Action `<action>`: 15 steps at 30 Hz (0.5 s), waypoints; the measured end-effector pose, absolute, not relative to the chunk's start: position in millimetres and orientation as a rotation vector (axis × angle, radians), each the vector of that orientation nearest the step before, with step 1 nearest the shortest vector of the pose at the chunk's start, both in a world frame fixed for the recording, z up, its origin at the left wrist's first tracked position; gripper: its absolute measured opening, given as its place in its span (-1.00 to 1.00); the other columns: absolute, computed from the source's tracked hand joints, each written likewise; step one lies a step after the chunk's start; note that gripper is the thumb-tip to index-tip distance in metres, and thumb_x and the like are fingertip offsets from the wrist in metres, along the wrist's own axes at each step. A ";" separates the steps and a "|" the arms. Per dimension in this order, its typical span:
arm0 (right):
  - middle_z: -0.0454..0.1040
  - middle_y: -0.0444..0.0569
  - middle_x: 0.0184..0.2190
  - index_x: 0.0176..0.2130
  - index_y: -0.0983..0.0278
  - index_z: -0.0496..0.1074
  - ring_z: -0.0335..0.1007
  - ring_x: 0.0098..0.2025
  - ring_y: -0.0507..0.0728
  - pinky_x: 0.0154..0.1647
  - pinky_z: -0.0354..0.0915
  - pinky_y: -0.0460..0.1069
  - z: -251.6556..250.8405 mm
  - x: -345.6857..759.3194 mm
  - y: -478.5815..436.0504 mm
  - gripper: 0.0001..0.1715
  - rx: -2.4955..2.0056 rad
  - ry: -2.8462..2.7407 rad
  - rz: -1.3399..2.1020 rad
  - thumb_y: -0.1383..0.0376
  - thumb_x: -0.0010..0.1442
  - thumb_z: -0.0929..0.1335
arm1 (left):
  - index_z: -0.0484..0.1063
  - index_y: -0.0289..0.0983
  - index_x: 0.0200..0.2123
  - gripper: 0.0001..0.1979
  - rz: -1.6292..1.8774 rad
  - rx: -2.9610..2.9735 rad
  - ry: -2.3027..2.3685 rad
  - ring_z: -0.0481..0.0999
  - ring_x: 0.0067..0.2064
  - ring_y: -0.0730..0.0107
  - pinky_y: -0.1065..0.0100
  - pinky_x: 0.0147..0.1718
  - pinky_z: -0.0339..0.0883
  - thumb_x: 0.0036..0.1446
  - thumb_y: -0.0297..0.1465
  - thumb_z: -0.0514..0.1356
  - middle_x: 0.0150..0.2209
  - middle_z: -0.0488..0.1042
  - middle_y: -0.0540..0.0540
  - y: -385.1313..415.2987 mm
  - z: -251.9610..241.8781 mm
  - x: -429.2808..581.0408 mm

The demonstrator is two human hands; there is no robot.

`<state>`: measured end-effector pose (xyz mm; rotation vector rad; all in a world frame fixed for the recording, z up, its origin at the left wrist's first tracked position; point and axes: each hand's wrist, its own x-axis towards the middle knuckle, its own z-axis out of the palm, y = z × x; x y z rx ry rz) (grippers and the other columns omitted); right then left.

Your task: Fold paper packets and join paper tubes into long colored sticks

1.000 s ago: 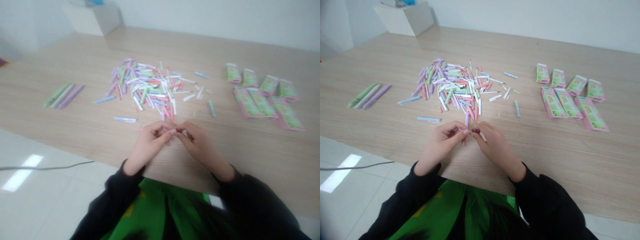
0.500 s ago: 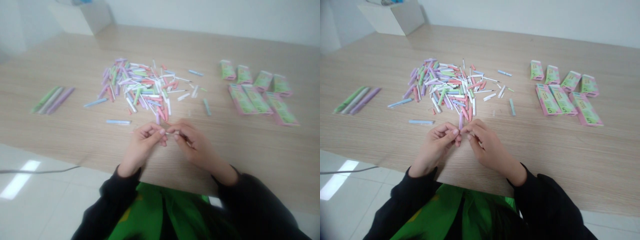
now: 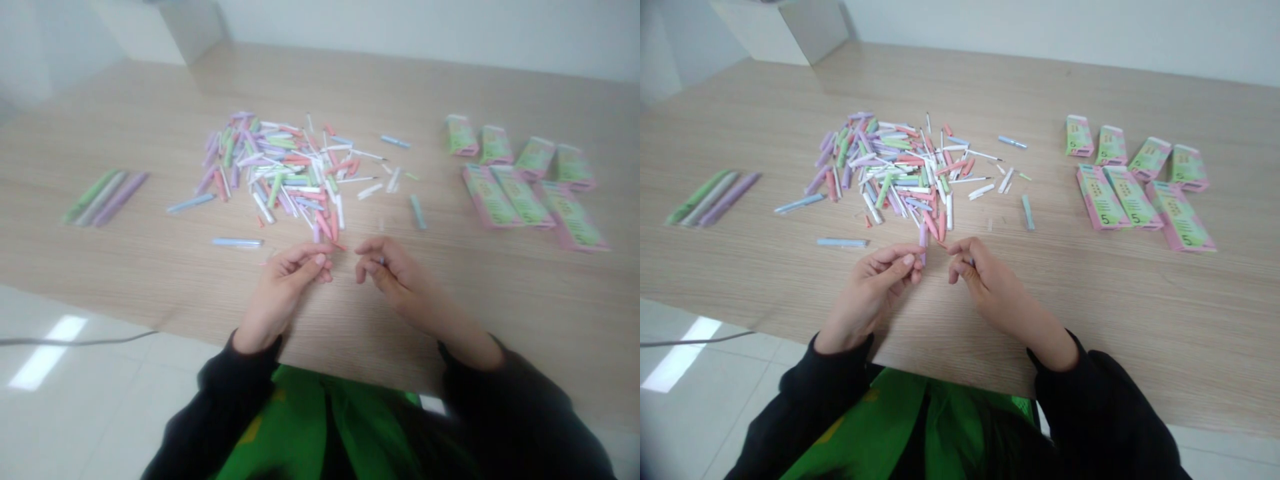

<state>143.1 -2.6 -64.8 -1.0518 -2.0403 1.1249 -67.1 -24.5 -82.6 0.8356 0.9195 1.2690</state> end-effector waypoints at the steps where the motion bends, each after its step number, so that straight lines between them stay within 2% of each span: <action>1: 0.47 -0.10 -0.31 0.00 0.22 0.27 0.41 -0.30 0.07 -0.17 0.35 0.03 -63.4 144.1 -3.1 -0.83 -1.077 -2.066 1.085 0.31 0.44 0.18 | 0.72 -0.23 -0.22 -0.79 1.264 0.845 0.925 0.55 -0.40 0.57 0.55 -0.34 0.41 0.07 -0.29 0.50 -0.37 0.63 -0.02 -24.8 -83.2 -67.2; 3: 0.47 -0.03 -0.22 0.00 0.22 0.33 0.44 -0.16 0.12 -0.10 0.36 0.05 -63.1 145.9 -4.4 -0.76 -1.097 -2.130 1.058 0.35 0.41 0.17 | 0.72 -0.22 -0.25 -0.82 1.251 0.857 0.926 0.55 -0.40 0.57 0.55 -0.34 0.41 0.09 -0.29 0.49 -0.38 0.63 -0.02 -25.9 -84.0 -67.1; 5: 0.46 0.00 -0.15 0.07 0.22 0.34 0.43 -0.17 0.11 -0.10 0.37 0.06 -65.6 146.6 -5.7 -0.65 -1.103 -2.182 1.071 0.39 0.39 0.14 | 0.72 -0.20 -0.25 -0.84 1.237 0.863 0.926 0.55 -0.41 0.57 0.55 -0.34 0.40 0.10 -0.29 0.48 -0.39 0.64 -0.01 -27.1 -84.1 -66.6; 8: 0.45 -0.08 -0.23 0.28 0.20 0.13 0.36 -0.41 0.04 -0.28 0.37 0.02 -69.6 145.2 -6.6 -0.49 -1.058 -2.112 1.233 0.41 0.38 0.14 | 0.72 -0.19 -0.25 -0.86 1.220 0.880 0.935 0.55 -0.39 0.56 0.54 -0.32 0.40 0.11 -0.30 0.47 -0.39 0.65 -0.01 -28.0 -84.0 -66.4; 10: 0.47 -0.16 -0.31 0.30 0.21 0.00 0.29 -0.52 0.00 -0.41 0.35 -0.02 -68.9 143.6 -6.1 -0.46 -1.025 -1.969 1.395 0.39 0.39 0.17 | 0.72 -0.19 -0.25 -0.86 1.207 0.896 0.945 0.56 -0.38 0.55 0.53 -0.30 0.41 0.12 -0.30 0.47 -0.38 0.66 -0.01 -27.6 -83.9 -66.9; 12: 0.54 -0.15 -0.34 0.17 0.21 0.11 0.34 -0.53 0.00 -0.46 0.36 -0.05 -65.1 142.0 -5.1 -0.60 -1.021 -1.813 1.500 0.35 0.38 0.24 | 0.71 -0.21 -0.23 -0.84 1.198 0.899 0.948 0.56 -0.38 0.54 0.52 -0.30 0.41 0.10 -0.30 0.48 -0.38 0.66 -0.02 -26.8 -83.4 -67.5; 14: 0.61 -0.09 -0.34 -0.06 0.21 0.27 0.47 -0.46 0.03 -0.41 0.44 -0.03 -60.3 140.5 -4.4 -0.83 -1.029 -1.682 1.555 0.30 0.35 0.33 | 0.70 -0.23 -0.24 -0.80 1.196 0.889 0.942 0.55 -0.40 0.54 0.51 -0.34 0.40 0.07 -0.29 0.50 -0.40 0.65 -0.01 -26.0 -82.1 -67.5; 15: 0.64 -0.07 -0.34 -0.14 0.22 0.32 0.52 -0.43 0.04 -0.38 0.48 -0.02 -58.3 139.6 -4.3 -0.86 -1.026 -1.625 1.574 0.26 0.32 0.37 | 0.68 -0.24 -0.26 -0.79 1.199 0.883 0.935 0.54 -0.42 0.54 0.51 -0.36 0.38 0.05 -0.29 0.51 -0.43 0.63 0.00 -25.8 -81.2 -67.2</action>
